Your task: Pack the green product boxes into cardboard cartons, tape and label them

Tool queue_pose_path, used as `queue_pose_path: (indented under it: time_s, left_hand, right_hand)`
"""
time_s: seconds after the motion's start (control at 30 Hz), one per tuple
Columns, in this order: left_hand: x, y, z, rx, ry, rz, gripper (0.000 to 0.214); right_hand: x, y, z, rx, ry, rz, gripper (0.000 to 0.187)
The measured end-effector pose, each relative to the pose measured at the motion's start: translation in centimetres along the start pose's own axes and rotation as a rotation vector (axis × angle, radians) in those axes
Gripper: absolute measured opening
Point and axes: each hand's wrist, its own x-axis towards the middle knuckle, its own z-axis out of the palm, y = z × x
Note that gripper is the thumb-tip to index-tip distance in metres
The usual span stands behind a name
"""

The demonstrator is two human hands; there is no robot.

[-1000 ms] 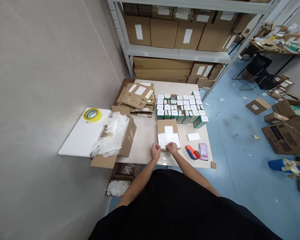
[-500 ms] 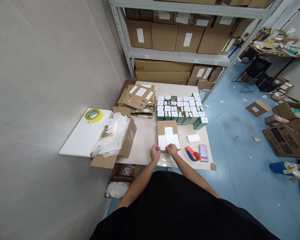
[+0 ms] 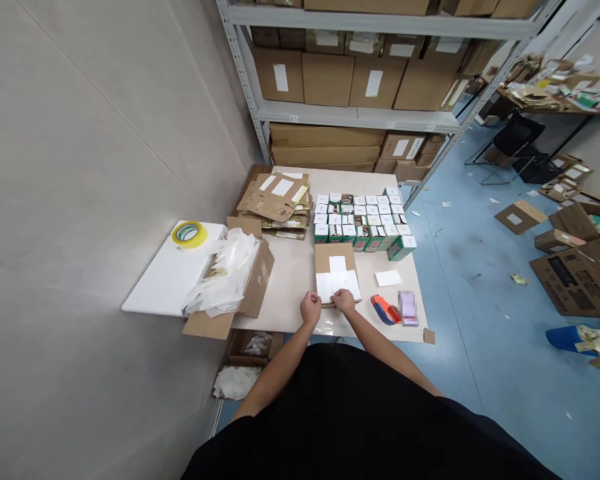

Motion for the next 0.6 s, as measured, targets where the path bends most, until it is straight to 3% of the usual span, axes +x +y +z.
queue_pose_path:
  time_s: [0.6]
  left_hand:
    - [0.43, 0.56, -0.24, 0.11, -0.041, -0.034, 0.008]
  right_hand:
    - [-0.24, -1.03, -0.37, -0.086, -0.014, -0.017, 0.008]
